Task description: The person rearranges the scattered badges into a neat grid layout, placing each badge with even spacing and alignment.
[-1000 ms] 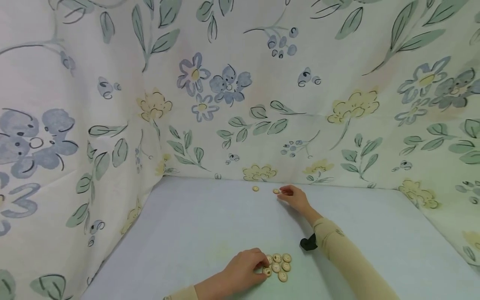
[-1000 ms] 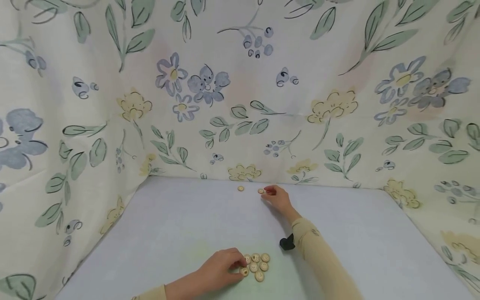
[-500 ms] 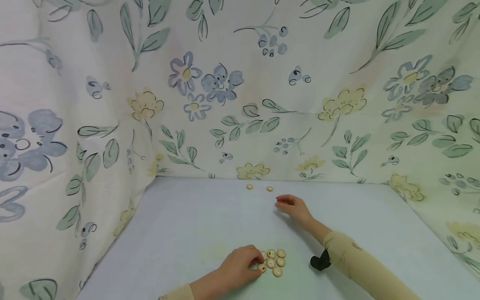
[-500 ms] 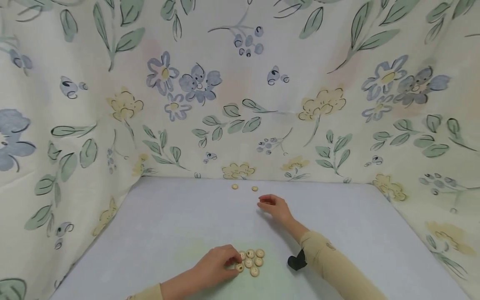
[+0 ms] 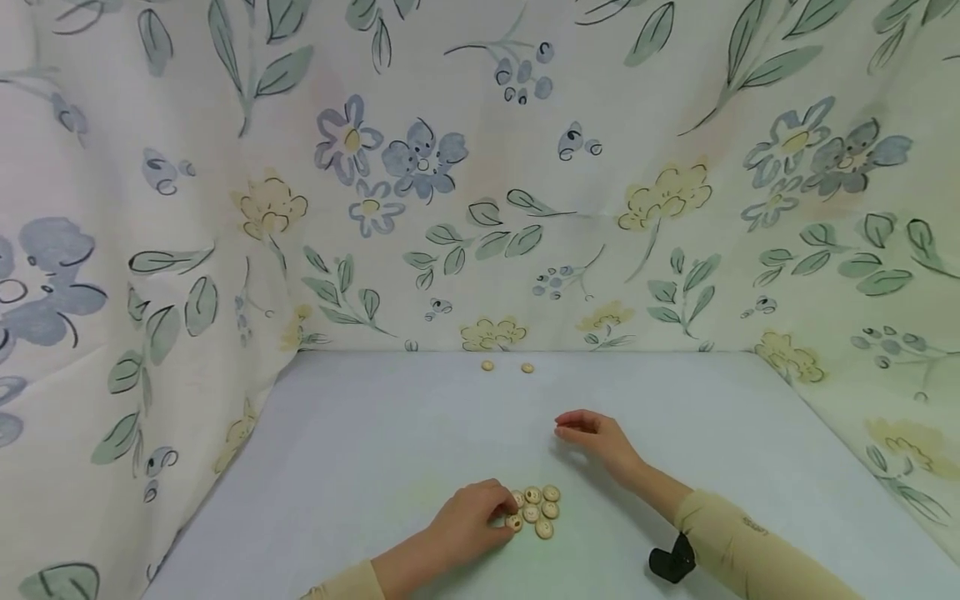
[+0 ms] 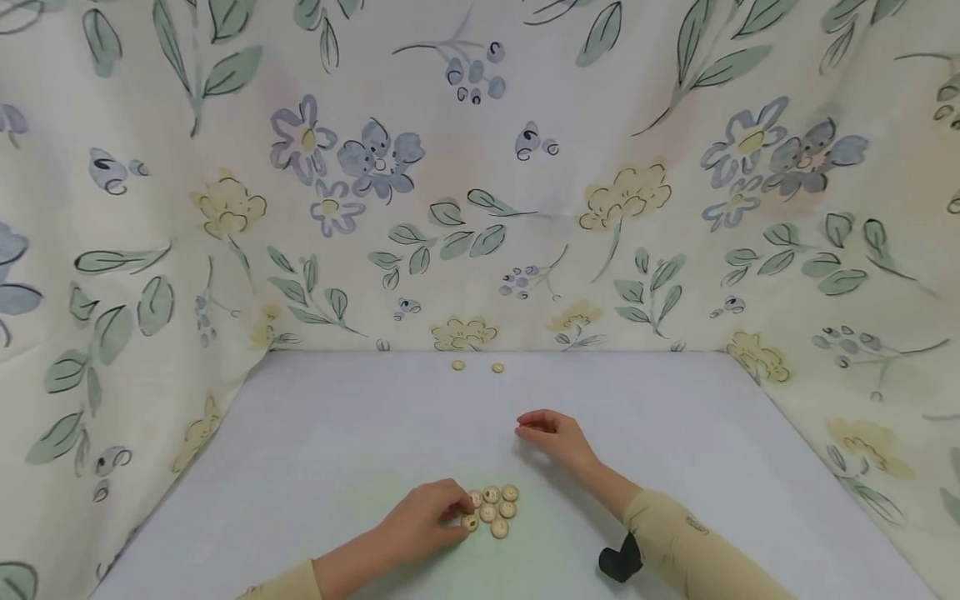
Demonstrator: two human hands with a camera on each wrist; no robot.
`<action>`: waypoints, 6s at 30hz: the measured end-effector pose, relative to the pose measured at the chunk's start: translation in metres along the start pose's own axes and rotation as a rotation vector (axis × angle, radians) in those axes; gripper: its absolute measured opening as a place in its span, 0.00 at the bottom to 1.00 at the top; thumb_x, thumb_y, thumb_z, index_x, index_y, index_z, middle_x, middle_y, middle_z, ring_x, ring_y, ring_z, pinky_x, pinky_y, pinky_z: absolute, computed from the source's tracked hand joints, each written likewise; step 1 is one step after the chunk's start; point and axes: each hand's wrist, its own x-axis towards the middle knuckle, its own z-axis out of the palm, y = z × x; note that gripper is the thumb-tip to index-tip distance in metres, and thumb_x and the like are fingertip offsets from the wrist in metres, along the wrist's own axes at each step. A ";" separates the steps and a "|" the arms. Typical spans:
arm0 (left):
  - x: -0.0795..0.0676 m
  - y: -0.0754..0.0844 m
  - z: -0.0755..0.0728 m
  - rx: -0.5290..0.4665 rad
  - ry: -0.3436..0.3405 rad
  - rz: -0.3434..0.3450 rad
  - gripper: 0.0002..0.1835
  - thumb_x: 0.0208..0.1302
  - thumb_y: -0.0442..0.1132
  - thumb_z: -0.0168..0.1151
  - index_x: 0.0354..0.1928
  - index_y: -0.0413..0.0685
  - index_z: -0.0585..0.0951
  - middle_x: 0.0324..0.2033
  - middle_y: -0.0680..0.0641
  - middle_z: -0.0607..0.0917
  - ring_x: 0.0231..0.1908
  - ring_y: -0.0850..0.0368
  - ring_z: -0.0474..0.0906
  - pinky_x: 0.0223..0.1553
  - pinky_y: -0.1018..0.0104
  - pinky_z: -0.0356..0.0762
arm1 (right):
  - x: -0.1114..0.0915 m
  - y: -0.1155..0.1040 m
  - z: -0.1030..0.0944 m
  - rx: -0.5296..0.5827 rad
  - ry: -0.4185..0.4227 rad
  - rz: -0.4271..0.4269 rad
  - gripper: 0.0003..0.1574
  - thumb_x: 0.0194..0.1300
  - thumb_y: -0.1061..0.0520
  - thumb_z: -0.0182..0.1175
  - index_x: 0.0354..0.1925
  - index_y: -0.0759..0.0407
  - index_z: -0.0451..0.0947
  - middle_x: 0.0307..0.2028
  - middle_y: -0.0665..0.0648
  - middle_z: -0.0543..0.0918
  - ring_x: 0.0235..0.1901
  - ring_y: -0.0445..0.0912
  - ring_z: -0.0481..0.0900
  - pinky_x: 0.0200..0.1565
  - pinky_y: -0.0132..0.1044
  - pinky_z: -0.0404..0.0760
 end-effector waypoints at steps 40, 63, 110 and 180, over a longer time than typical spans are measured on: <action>0.001 0.000 -0.002 -0.008 0.020 0.061 0.08 0.52 0.34 0.70 0.35 0.49 0.83 0.28 0.59 0.76 0.29 0.68 0.70 0.33 0.75 0.70 | -0.089 0.012 0.038 -0.285 -0.166 -0.496 0.14 0.55 0.53 0.73 0.39 0.54 0.81 0.31 0.48 0.82 0.28 0.41 0.77 0.30 0.31 0.78; 0.000 0.002 -0.003 -0.012 0.002 0.027 0.08 0.53 0.35 0.71 0.35 0.49 0.83 0.28 0.60 0.76 0.29 0.69 0.70 0.33 0.75 0.70 | -0.089 0.004 0.040 -0.378 -0.199 -0.593 0.12 0.55 0.55 0.73 0.36 0.52 0.81 0.27 0.46 0.78 0.27 0.37 0.74 0.28 0.28 0.75; 0.002 -0.001 -0.002 -0.020 0.001 0.017 0.07 0.53 0.36 0.71 0.35 0.50 0.83 0.28 0.61 0.75 0.29 0.70 0.69 0.33 0.76 0.69 | -0.038 -0.001 0.006 -0.445 -0.092 -0.307 0.13 0.53 0.55 0.73 0.36 0.54 0.81 0.27 0.46 0.79 0.28 0.38 0.75 0.30 0.31 0.76; 0.000 -0.002 0.000 -0.041 -0.022 -0.014 0.07 0.54 0.37 0.72 0.34 0.53 0.83 0.27 0.64 0.74 0.28 0.72 0.68 0.32 0.77 0.70 | 0.130 0.006 -0.020 -0.526 0.307 -0.034 0.17 0.58 0.57 0.67 0.40 0.70 0.80 0.35 0.63 0.83 0.37 0.55 0.79 0.44 0.48 0.76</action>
